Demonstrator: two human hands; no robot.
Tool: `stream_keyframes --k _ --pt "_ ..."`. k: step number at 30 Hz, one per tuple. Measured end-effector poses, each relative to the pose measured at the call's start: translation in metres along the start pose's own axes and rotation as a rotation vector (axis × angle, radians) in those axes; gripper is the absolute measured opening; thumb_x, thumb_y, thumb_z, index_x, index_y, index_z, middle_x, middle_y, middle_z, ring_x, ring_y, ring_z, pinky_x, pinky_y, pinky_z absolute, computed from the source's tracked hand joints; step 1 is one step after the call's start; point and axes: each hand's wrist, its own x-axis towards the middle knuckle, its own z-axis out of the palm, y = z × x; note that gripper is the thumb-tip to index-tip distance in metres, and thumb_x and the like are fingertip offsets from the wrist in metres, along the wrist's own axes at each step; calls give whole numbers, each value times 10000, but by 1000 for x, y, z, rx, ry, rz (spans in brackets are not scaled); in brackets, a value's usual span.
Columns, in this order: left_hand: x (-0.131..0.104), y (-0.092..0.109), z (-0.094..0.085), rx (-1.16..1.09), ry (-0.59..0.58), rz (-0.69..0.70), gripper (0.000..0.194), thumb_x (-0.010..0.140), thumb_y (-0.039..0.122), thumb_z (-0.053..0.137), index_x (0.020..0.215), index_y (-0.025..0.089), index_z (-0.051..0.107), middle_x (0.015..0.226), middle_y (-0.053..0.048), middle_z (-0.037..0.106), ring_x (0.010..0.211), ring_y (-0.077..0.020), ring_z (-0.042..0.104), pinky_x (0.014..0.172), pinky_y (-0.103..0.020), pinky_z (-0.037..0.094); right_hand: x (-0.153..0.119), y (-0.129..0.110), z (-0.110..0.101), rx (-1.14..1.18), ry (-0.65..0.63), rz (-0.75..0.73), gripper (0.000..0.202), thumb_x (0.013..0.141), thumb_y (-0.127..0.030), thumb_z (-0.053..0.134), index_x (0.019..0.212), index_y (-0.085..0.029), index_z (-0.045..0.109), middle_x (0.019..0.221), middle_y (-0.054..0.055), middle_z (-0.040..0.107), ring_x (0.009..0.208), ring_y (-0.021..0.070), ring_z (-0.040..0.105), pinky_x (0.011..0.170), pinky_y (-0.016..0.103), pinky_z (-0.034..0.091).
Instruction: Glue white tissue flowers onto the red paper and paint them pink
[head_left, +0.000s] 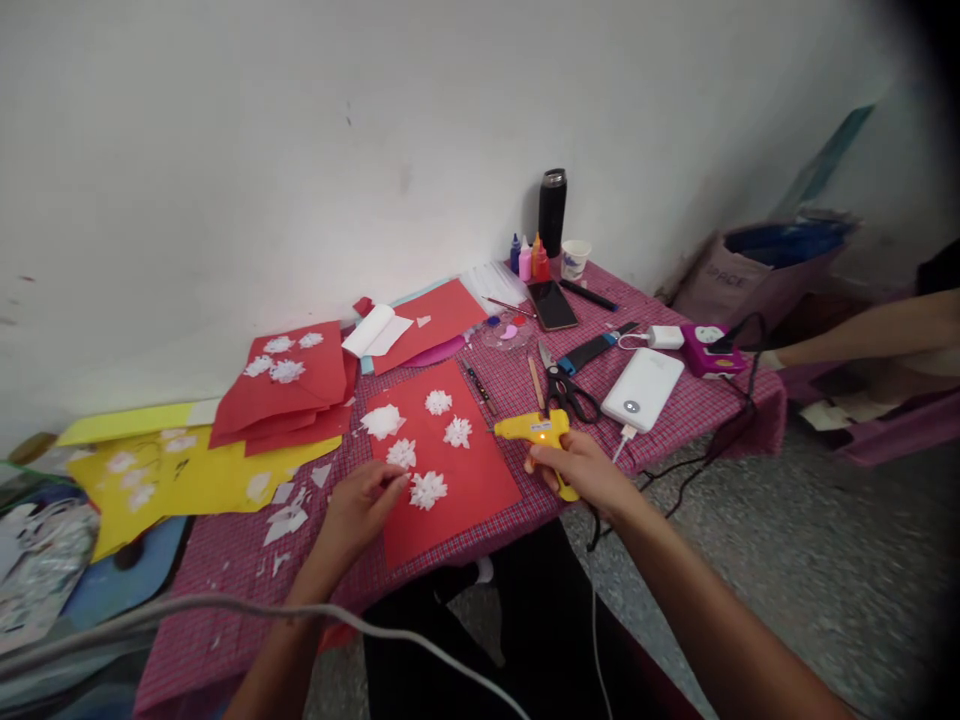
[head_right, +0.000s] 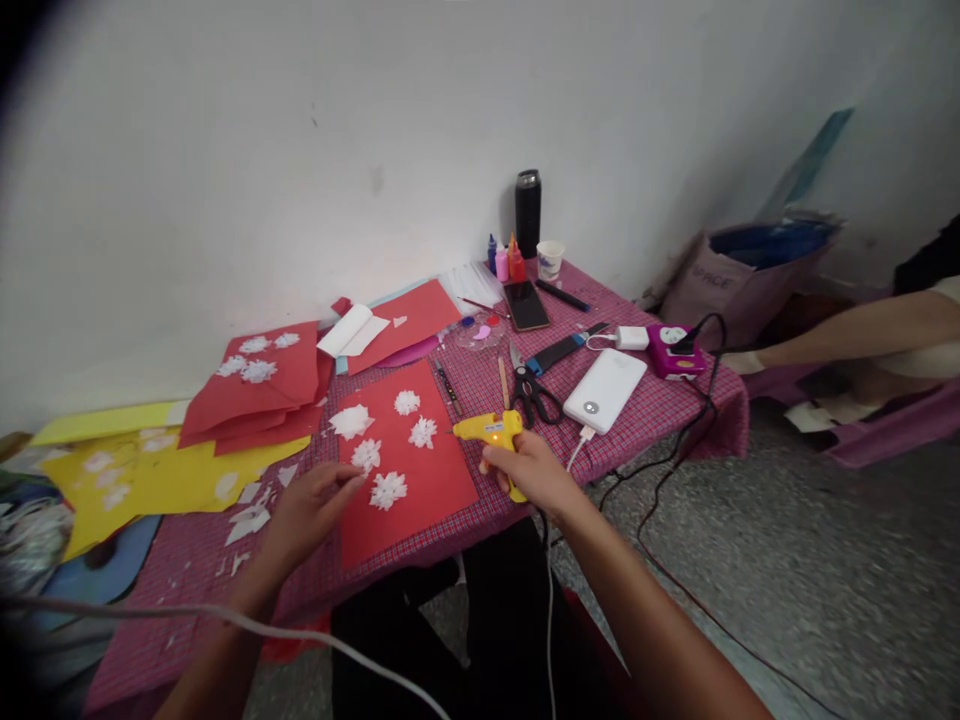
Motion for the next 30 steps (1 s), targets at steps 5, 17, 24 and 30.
stream_keyframes --k 5,17,24,30 --pt "-4 2 4 -9 -28 0 238 949 394 532 879 231 690 887 -11 746 821 -176 684 768 -305 534 17 -11 17 -175 -10 0 191 813 -361 594 753 -185 638 567 -30 570 477 121 483 473 232 350" --pt "-19 -17 9 -59 -24 -11 210 972 379 555 928 235 702 920 -12 743 863 -177 683 807 -316 532 32 -4 30 -327 3 -98 159 846 -266 567 903 -172 682 673 -18 609 572 139 537 525 228 387" --pt "-19 -18 13 -54 -3 11 190 962 366 581 913 233 708 921 -6 747 861 -174 687 812 -318 528 28 -15 29 -486 7 -167 186 882 -242 535 966 -172 685 779 11 681 657 159 587 576 243 384" --pt "-22 -15 13 -59 38 37 173 959 344 589 902 232 708 902 3 743 844 -162 687 804 -302 526 31 -29 33 -723 -19 -193 146 891 -243 541 824 -161 641 775 49 681 661 171 580 559 257 317"
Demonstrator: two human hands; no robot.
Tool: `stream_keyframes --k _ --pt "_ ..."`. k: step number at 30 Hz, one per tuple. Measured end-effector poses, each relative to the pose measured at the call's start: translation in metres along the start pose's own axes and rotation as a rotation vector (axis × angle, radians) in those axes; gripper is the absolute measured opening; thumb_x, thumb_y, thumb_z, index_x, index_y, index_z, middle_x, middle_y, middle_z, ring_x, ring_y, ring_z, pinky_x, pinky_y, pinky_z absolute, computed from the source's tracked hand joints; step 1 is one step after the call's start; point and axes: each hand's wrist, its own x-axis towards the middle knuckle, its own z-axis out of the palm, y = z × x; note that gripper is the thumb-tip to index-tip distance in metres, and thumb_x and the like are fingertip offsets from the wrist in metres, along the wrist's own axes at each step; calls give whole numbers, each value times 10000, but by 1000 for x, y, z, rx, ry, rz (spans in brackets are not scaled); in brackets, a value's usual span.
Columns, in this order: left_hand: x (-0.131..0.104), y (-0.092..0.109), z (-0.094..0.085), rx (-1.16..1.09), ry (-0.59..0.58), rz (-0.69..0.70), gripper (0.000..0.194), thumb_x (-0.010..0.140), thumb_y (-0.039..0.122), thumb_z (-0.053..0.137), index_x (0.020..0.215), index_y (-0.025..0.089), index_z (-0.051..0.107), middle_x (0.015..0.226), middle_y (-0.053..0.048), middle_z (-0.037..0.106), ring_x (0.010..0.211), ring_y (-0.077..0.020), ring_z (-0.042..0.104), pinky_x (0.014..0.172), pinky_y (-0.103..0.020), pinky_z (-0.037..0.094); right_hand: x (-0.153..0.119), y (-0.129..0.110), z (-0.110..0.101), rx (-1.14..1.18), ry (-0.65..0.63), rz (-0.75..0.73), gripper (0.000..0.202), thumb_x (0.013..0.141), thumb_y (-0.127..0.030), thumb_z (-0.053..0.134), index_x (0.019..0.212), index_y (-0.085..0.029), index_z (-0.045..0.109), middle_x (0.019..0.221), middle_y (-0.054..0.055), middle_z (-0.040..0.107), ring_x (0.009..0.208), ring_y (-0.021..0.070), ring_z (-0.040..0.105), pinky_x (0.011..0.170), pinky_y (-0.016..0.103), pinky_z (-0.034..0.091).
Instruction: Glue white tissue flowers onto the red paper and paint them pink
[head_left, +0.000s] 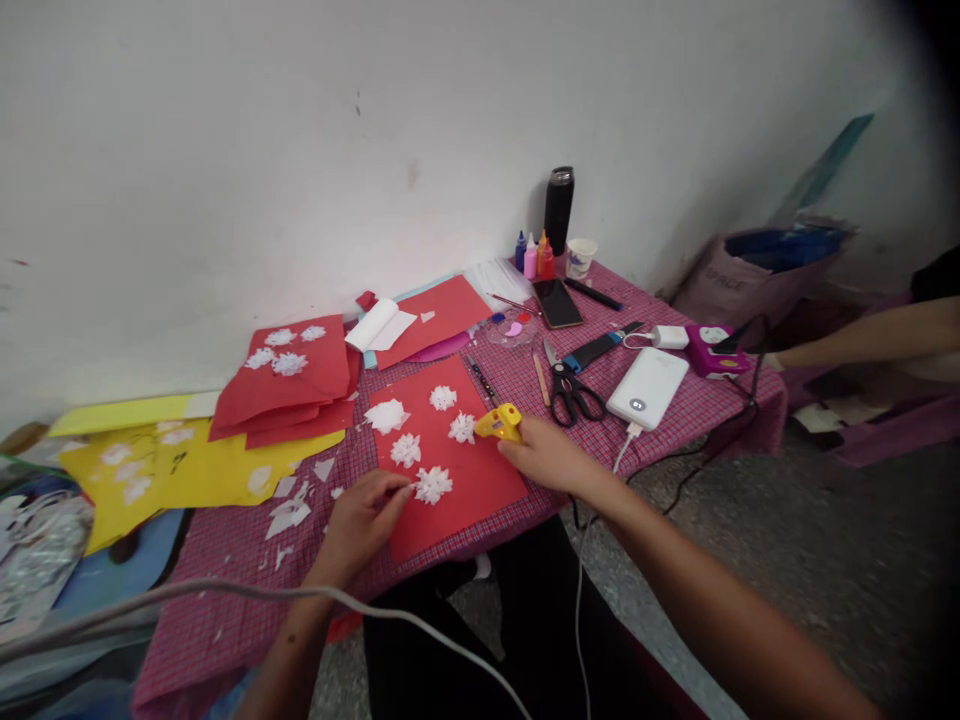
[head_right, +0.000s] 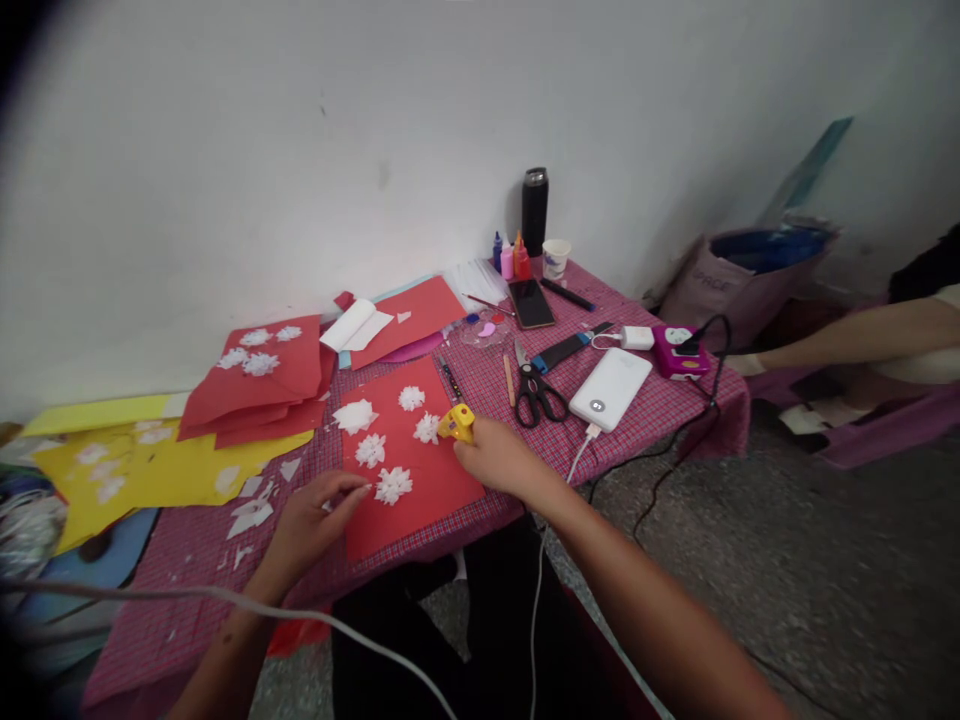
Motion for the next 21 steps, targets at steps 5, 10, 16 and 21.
stream_keyframes --k 5,10,16,21 --pt "-3 2 -3 8 -3 -8 169 961 336 585 904 237 710 915 7 749 849 -160 694 808 -297 529 1 -8 -3 -42 -15 2 130 883 -221 569 782 -168 630 733 44 664 635 161 564 558 254 305" --pt "-3 6 -4 3 -10 -34 192 961 352 578 900 237 719 920 1 753 853 -165 698 801 -296 535 3 -10 -4 -55 -19 -6 126 885 -206 588 806 -152 670 745 52 687 639 157 566 560 249 305" --pt "-4 5 -3 -7 -19 -52 187 959 344 576 917 242 727 938 4 756 873 -165 701 821 -299 534 3 -10 -6 -131 -30 25 163 890 -244 588 862 -137 706 819 89 726 689 185 614 577 257 323" --pt "-4 4 -3 -6 -9 -41 181 949 341 583 913 237 726 925 2 754 856 -169 701 805 -300 538 3 -11 -7 -143 -44 36 195 894 -260 567 893 -132 714 855 110 745 728 206 649 593 264 347"
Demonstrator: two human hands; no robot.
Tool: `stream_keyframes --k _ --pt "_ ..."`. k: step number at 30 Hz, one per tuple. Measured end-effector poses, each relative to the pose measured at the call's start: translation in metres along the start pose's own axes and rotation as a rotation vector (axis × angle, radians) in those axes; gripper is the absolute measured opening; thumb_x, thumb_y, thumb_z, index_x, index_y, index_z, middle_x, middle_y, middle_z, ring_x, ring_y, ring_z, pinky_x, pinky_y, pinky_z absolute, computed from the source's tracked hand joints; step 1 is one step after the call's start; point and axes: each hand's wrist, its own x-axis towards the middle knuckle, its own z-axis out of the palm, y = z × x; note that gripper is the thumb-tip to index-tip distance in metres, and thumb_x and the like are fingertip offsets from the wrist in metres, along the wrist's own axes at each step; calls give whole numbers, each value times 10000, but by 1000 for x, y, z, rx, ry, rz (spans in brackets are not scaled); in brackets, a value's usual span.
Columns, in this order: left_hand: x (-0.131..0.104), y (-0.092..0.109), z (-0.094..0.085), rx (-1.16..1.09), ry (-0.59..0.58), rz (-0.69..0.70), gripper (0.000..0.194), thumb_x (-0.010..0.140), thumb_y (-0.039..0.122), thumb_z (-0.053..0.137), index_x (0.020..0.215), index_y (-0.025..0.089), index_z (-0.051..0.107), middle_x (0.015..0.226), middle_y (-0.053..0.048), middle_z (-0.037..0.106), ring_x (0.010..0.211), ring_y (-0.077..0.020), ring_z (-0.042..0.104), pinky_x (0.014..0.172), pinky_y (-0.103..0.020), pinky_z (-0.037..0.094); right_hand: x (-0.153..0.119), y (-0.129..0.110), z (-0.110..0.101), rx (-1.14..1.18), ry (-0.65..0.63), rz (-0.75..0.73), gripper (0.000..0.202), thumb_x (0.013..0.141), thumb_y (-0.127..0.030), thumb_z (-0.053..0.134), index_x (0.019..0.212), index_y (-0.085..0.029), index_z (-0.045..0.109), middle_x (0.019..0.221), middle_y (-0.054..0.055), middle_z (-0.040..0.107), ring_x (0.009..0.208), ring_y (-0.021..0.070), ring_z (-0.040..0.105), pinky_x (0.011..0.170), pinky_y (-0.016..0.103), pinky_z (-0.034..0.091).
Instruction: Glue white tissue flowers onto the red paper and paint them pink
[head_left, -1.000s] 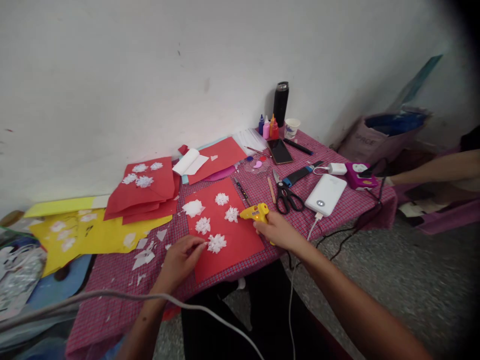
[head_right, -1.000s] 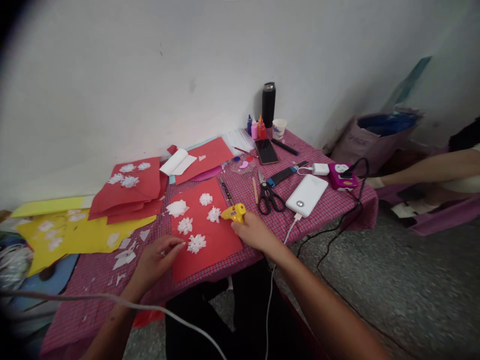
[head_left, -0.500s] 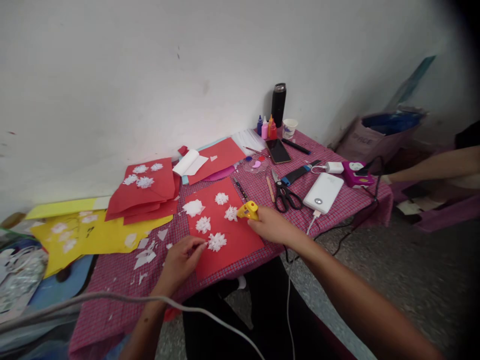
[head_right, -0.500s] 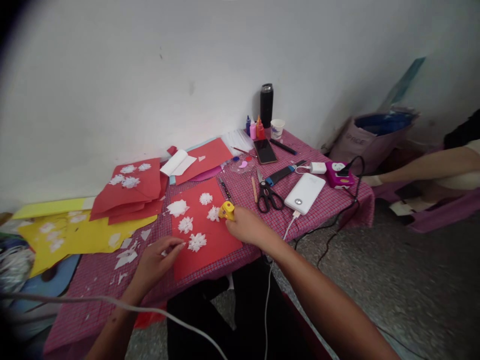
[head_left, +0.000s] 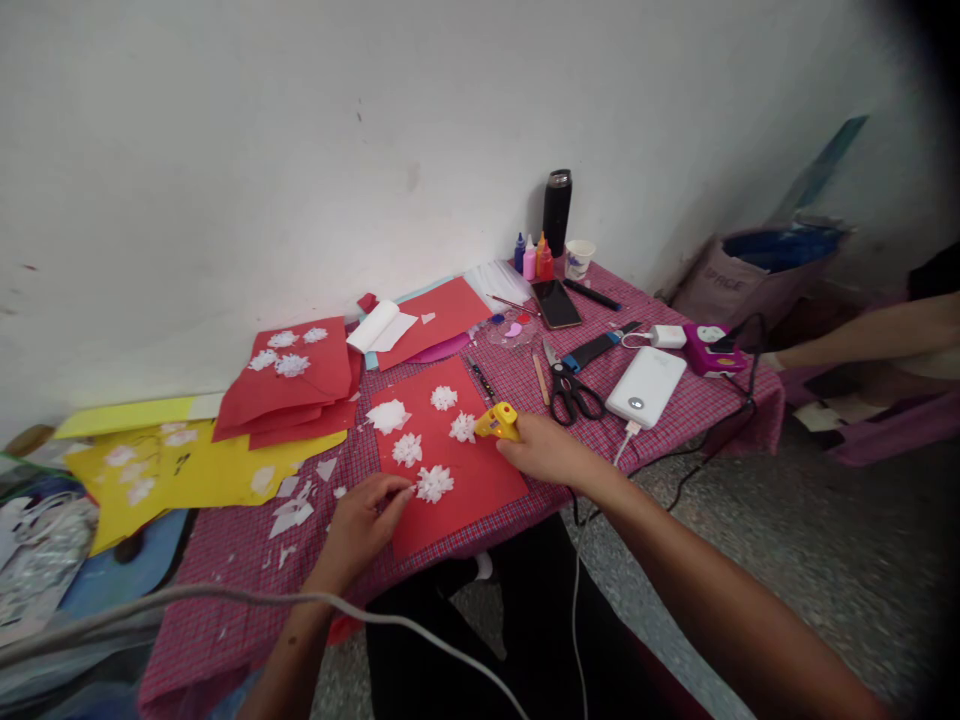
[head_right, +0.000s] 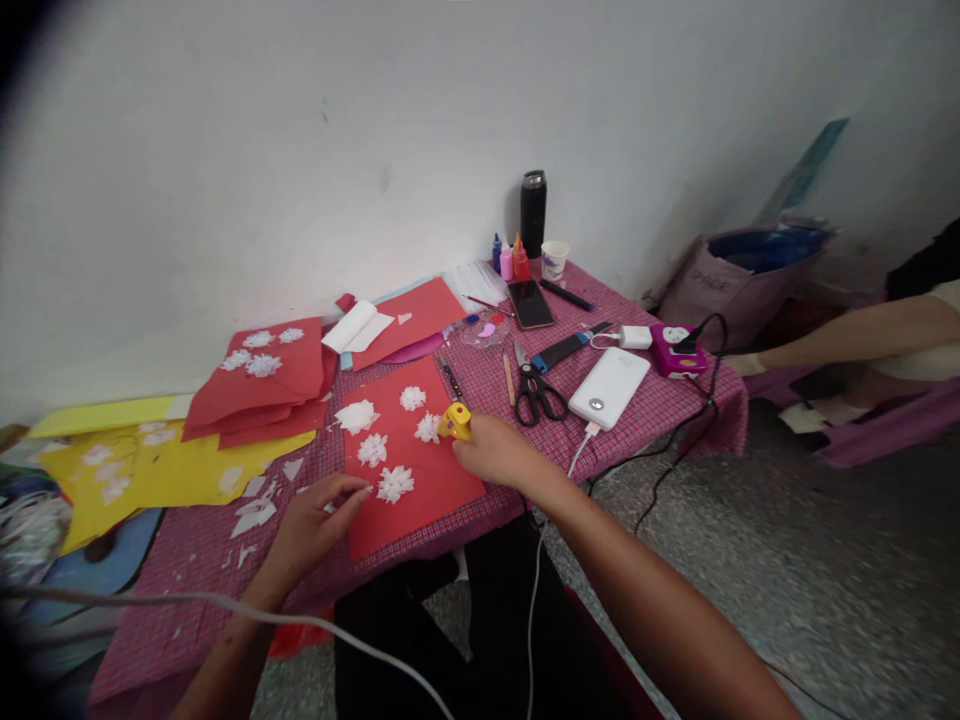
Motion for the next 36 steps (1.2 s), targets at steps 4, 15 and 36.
stream_keyframes --k 4,15,36 --pt "-1 0 0 1 -6 2 182 952 340 578 906 239 723 915 6 749 851 -163 699 797 -291 535 0 -6 -5 -75 -44 -9 242 921 -264 525 923 -124 722 896 123 760 749 209 669 600 262 365" --pt "-6 -1 -3 -5 -8 6 194 955 365 574 921 238 717 934 0 753 868 -166 698 825 -298 531 29 -52 -35 -275 -247 -49 253 847 -218 603 997 -96 766 975 192 785 865 275 725 663 274 454" --pt "56 37 10 -177 -142 -109 240 891 407 612 899 194 721 825 -21 737 757 -169 661 727 -291 516 -55 80 23 1200 80 26 346 857 -472 697 882 -128 706 690 32 695 404 70 395 427 240 273"
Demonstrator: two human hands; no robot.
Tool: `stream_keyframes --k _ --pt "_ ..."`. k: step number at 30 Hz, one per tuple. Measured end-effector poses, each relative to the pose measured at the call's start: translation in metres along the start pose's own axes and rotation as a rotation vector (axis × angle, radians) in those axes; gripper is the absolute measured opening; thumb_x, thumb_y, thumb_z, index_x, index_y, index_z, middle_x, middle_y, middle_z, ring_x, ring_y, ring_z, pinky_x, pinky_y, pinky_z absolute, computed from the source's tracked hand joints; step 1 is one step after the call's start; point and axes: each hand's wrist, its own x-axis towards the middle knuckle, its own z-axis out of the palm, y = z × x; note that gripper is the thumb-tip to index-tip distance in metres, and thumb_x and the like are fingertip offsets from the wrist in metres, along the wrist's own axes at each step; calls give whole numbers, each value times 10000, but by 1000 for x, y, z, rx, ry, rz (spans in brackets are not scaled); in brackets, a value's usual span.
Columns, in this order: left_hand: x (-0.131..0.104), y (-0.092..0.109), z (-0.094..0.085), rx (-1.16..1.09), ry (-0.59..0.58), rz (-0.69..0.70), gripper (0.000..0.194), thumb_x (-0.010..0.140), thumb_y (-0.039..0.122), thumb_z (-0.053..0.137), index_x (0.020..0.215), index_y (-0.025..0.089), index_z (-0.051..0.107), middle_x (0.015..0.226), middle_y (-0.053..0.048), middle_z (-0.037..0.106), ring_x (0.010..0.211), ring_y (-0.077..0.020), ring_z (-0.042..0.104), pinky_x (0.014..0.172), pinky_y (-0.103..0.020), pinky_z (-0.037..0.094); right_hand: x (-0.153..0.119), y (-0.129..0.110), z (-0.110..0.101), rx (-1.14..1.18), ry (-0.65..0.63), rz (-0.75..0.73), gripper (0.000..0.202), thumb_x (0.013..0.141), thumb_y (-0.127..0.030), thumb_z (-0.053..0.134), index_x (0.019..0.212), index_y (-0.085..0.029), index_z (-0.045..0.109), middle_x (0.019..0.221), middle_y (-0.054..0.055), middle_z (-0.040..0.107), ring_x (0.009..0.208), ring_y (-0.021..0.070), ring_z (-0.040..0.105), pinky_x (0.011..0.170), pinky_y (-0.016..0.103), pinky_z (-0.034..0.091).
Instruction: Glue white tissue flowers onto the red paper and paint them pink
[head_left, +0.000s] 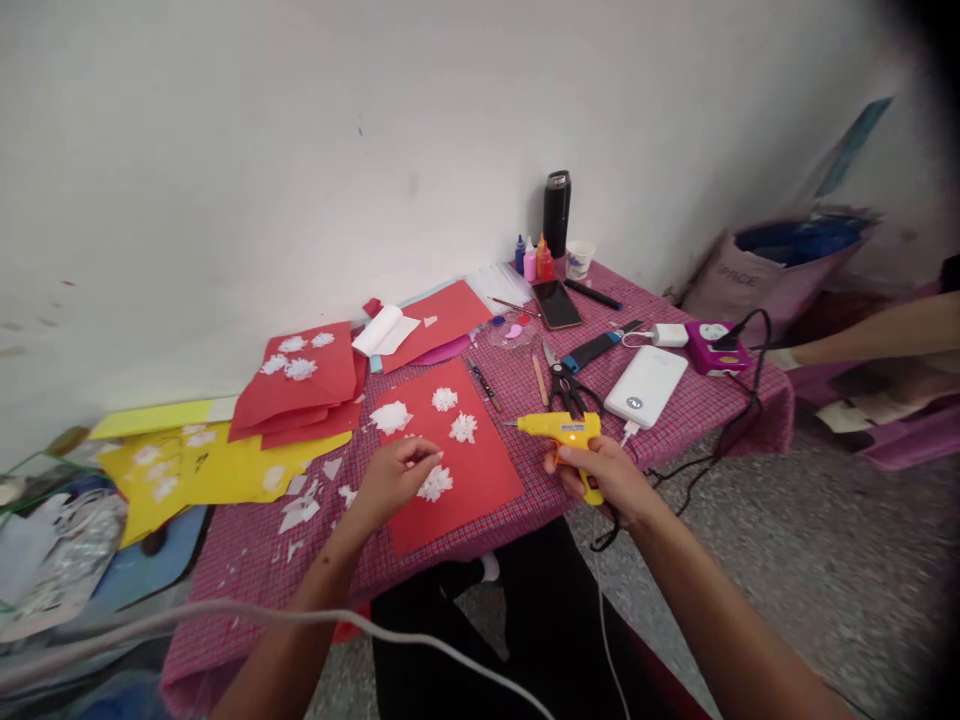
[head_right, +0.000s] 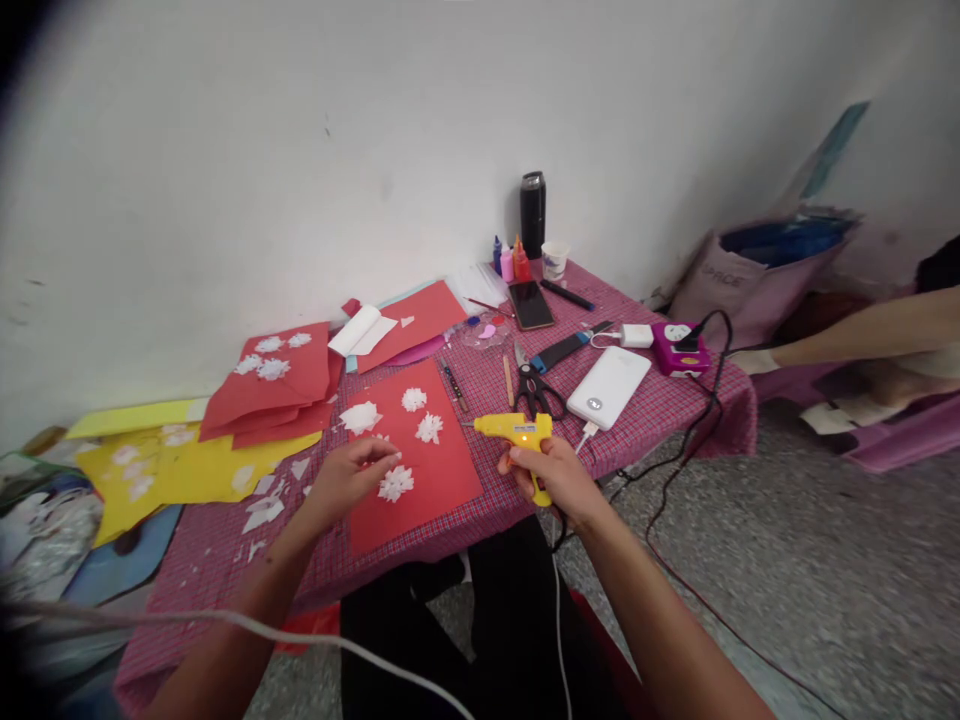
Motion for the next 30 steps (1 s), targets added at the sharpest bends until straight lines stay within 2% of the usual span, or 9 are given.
stream_keyframes --k 2,6,10,14,21,30 --pt "15 9 2 -12 -34 -6 250 884 410 604 900 189 721 800 -14 728 710 -158 647 656 -267 500 2 0 1 59 21 -3 338 832 -462 720 893 -130 696 778 54 728 396 62 398 412 240 273" --pt "35 19 6 -19 -80 1 264 868 416 595 880 179 710 788 -11 717 686 -150 629 611 -251 485 2 -1 3 93 40 13 328 805 -449 736 900 -139 685 729 32 716 386 66 414 403 233 284" --pt "44 21 7 -11 -106 13 264 865 411 579 863 175 698 761 -5 706 684 -151 621 623 -254 483 2 2 3 91 21 27 307 815 -447 717 832 -143 673 635 10 673 379 71 410 411 236 312" --pt "50 22 7 28 -129 43 244 876 372 559 853 181 708 789 -5 717 715 -155 631 666 -262 483 2 6 2 137 39 1 310 811 -430 735 924 -148 672 773 34 719 378 64 418 399 239 305" --pt "69 26 10 140 -164 148 210 886 327 568 890 198 735 869 -18 747 784 -165 651 731 -276 479 -7 9 6 185 119 -89 317 807 -443 741 947 -168 667 804 43 711 405 72 418 414 252 335" --pt "94 31 23 274 -295 219 156 828 263 618 817 195 759 804 -36 733 719 -166 636 674 -275 447 -12 14 7 255 163 -124 276 822 -400 743 948 -163 681 774 36 693 400 67 405 413 253 369"
